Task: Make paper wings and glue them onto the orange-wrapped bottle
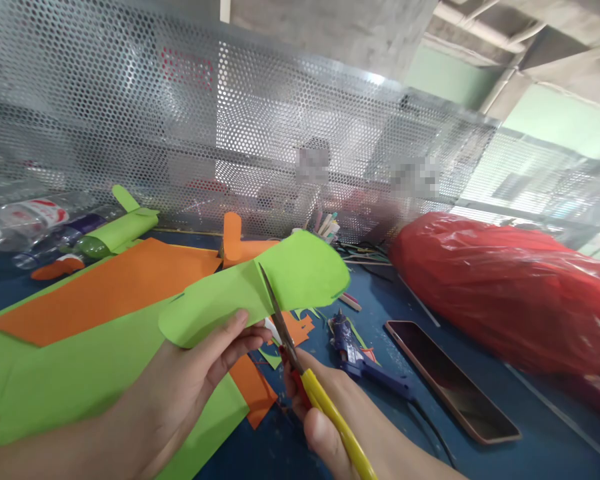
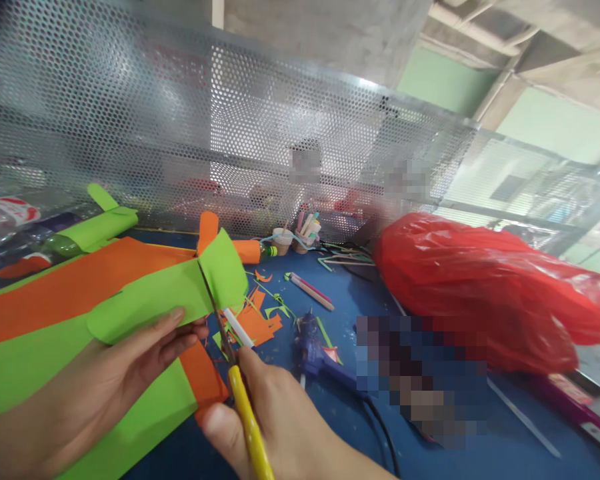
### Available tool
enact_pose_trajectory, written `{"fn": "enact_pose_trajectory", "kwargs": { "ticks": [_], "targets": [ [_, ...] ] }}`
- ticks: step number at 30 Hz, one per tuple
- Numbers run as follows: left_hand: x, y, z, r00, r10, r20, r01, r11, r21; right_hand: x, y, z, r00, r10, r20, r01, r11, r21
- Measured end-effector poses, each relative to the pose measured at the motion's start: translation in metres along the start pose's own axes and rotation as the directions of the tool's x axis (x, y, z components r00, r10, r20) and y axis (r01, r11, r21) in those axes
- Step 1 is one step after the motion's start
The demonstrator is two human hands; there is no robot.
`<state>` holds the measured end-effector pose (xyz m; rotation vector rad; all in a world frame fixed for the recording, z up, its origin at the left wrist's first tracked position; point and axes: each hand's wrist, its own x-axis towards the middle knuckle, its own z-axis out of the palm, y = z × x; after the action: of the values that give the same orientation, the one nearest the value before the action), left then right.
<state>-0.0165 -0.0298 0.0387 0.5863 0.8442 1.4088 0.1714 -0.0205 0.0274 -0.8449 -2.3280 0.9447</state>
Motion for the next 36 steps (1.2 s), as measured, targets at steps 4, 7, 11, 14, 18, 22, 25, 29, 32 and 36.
{"fn": "enact_pose_trajectory", "kwargs": {
  "ticks": [4,7,11,14,18,22,25,29,32,36],
  "targets": [
    [-0.0003,-0.0002,0.0003,1.000,-0.017,-0.014,0.017,1.000,0.004,-0.0023,0.0037,0.0012,0.999,0.034,0.005,-0.034,0.999,0.019],
    [-0.0015,0.0021,0.0027,0.999,-0.034,-0.018,0.034,0.999,-0.002,-0.0032,0.0047,0.0019,0.998,0.058,0.009,-0.059,0.998,0.017],
    [-0.0016,0.0053,0.0066,0.997,-0.056,-0.047,0.056,0.998,-0.005,-0.0032,0.0056,0.0028,0.997,0.078,-0.021,-0.078,0.997,0.001],
    [-0.0004,0.0061,0.0085,0.996,-0.059,-0.072,0.060,0.998,0.003,-0.0027,0.0055,0.0031,0.994,0.096,-0.044,-0.096,0.995,0.003],
    [0.0004,0.0048,0.0071,0.998,-0.038,-0.052,0.040,0.999,0.025,-0.0017,0.0020,0.0018,0.992,0.118,-0.033,-0.118,0.993,0.019],
    [0.0013,0.0022,0.0032,1.000,0.008,-0.014,-0.008,1.000,0.026,-0.0013,-0.0005,0.0004,0.993,0.114,-0.030,-0.113,0.994,0.007],
    [0.0030,0.0010,0.0014,1.000,0.013,-0.021,-0.013,0.999,0.034,-0.0022,0.0001,-0.0001,0.990,0.133,-0.045,-0.133,0.991,-0.013],
    [0.0045,0.0015,0.0018,0.999,0.020,-0.025,-0.018,0.999,0.045,-0.0038,0.0015,0.0003,0.986,0.156,-0.050,-0.156,0.988,0.003],
    [0.0047,0.0028,0.0031,0.999,0.035,-0.029,-0.033,0.997,0.064,-0.0042,0.0030,0.0015,0.988,0.146,-0.050,-0.146,0.989,0.014],
    [0.0043,0.0037,0.0035,0.999,0.040,-0.025,-0.038,0.997,0.067,-0.0043,0.0046,0.0035,0.986,0.159,-0.054,-0.157,0.987,0.033]
  ]
}}
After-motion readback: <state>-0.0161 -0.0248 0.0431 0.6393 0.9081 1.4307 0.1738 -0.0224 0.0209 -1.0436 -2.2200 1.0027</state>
